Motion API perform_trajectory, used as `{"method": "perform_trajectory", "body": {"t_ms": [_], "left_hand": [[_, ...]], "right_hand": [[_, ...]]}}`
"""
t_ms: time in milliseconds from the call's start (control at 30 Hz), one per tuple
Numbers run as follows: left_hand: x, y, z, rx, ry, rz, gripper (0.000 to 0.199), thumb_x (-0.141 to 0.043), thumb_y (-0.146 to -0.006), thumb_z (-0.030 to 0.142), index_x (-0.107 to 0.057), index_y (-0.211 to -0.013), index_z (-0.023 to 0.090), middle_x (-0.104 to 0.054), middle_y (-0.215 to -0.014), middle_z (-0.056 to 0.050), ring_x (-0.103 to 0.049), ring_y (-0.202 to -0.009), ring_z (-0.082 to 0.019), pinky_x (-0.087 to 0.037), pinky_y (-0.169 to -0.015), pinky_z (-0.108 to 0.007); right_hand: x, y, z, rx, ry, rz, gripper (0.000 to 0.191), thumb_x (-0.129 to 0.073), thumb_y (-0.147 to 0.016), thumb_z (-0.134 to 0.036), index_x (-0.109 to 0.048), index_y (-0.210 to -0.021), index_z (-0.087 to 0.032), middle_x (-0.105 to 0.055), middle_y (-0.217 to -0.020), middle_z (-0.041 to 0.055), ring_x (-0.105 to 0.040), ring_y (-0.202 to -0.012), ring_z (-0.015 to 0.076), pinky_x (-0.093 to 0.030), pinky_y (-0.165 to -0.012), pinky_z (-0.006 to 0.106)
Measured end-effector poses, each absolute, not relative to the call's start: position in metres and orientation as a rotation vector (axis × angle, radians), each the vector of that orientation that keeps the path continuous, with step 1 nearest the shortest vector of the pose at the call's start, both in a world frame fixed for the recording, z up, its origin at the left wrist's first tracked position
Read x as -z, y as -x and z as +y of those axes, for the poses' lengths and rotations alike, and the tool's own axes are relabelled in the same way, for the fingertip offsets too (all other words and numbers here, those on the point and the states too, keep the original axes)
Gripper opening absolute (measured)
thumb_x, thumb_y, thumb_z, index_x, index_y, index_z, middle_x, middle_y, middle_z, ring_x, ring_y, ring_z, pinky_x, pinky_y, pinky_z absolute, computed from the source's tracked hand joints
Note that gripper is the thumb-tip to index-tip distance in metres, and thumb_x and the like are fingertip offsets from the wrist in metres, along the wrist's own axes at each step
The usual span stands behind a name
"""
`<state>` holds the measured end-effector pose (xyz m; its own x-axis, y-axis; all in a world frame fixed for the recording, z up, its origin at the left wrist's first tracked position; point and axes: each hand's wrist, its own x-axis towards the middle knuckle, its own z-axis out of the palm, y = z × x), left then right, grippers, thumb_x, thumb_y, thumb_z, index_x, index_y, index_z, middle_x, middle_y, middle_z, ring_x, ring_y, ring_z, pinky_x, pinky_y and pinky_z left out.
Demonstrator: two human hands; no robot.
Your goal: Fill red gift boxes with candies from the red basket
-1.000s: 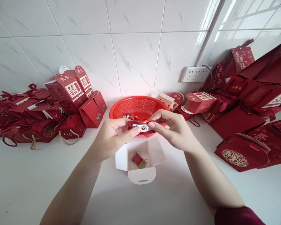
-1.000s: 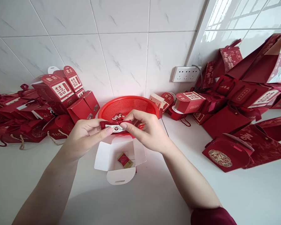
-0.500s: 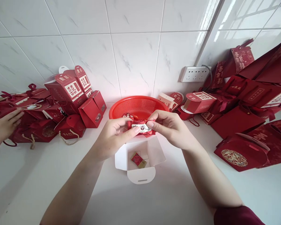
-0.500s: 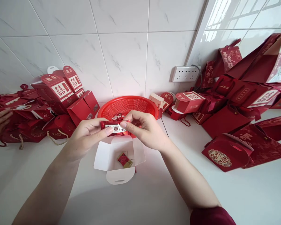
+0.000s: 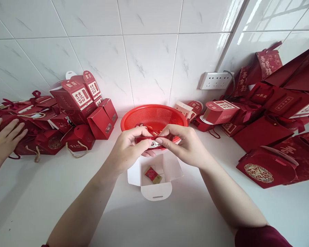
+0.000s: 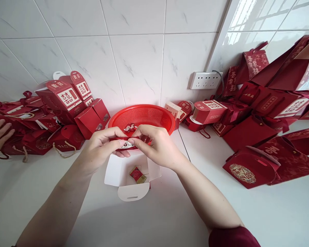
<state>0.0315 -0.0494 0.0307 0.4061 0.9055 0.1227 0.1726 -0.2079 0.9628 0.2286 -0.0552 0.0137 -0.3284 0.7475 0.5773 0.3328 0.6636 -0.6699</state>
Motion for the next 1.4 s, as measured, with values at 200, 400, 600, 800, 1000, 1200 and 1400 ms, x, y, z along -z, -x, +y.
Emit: {"method": "perform_trajectory", "body": {"t_ms": [200, 400, 600, 800, 1000, 1200, 1400], "left_hand": [[-0.03, -0.031, -0.05, -0.907, -1.644, 0.942, 0.011, -0.06, -0.089, 0.027, -0.065, -0.085, 0.017, -0.066, -0.085, 0.0, -0.073, -0.069, -0.015, -0.063, -0.067, -0.024], [-0.033, -0.031, -0.052, -0.892, -1.638, 0.932, 0.01, -0.058, -0.09, 0.024, -0.067, -0.089, 0.018, -0.068, -0.088, 0.0, -0.073, -0.07, -0.013, -0.062, -0.066, -0.02], [-0.034, -0.03, -0.054, -0.885, -1.653, 0.941, 0.01, -0.057, -0.091, 0.022, -0.066, -0.088, 0.019, -0.068, -0.087, 0.001, -0.073, -0.071, -0.013, -0.062, -0.067, -0.02], [-0.035, -0.032, -0.054, -0.902, -1.668, 0.962, 0.009, -0.057, -0.089, 0.019, -0.065, -0.087, 0.018, -0.067, -0.089, 0.0, -0.073, -0.076, -0.014, -0.062, -0.068, -0.02], [-0.034, -0.03, -0.053, -0.874, -1.689, 0.898, 0.01, -0.057, -0.09, 0.022, -0.066, -0.09, 0.018, -0.067, -0.092, -0.001, -0.072, -0.081, -0.016, -0.063, -0.075, -0.027], [-0.043, -0.021, -0.058, -0.78, -1.96, 0.989, 0.021, -0.059, -0.091, 0.033, -0.067, -0.108, 0.024, -0.069, -0.109, -0.003, -0.068, -0.097, -0.02, -0.059, -0.083, -0.03], [-0.048, -0.01, -0.053, -0.788, -2.137, 1.228, 0.037, -0.057, -0.091, 0.045, -0.059, -0.124, 0.029, -0.064, -0.126, -0.003, -0.062, -0.112, -0.021, -0.052, -0.094, -0.033]], "right_hand": [[-0.01, -0.231, -0.05, -0.712, 0.826, -1.874, 0.019, -0.062, -0.093, -0.035, -0.063, -0.084, -0.018, -0.067, -0.079, 0.0013, -0.056, -0.069, 0.0124, -0.045, -0.062, 0.024], [-0.008, -0.233, -0.047, -0.835, 0.793, -1.829, 0.021, -0.063, -0.092, -0.036, -0.062, -0.083, -0.017, -0.066, -0.079, 0.0018, -0.056, -0.07, 0.0126, -0.045, -0.062, 0.024], [-0.008, -0.234, -0.045, -0.872, 0.763, -1.826, 0.02, -0.064, -0.092, -0.035, -0.062, -0.083, -0.017, -0.066, -0.079, 0.0014, -0.055, -0.069, 0.0123, -0.045, -0.062, 0.025], [-0.011, -0.234, -0.048, -0.725, 0.77, -1.879, 0.016, -0.063, -0.093, -0.031, -0.064, -0.085, -0.017, -0.067, -0.08, 0.0009, -0.057, -0.07, 0.0119, -0.046, -0.063, 0.024], [-0.015, -0.233, -0.054, -0.548, 0.775, -1.938, 0.013, -0.062, -0.093, -0.028, -0.065, -0.086, -0.018, -0.066, -0.08, 0.0009, -0.059, -0.071, 0.0123, -0.046, -0.063, 0.023], [-0.019, -0.24, -0.057, -0.53, 0.775, -1.945, 0.01, -0.063, -0.093, -0.027, -0.065, -0.092, -0.018, -0.068, -0.086, 0.002, -0.062, -0.077, 0.0134, -0.049, -0.068, 0.024], [-0.01, -0.244, -0.049, -0.731, 0.889, -2.205, 0.014, -0.054, -0.096, -0.023, -0.064, -0.105, -0.02, -0.07, -0.089, 0.0018, -0.062, -0.071, 0.0129, -0.047, -0.064, 0.025]]}}
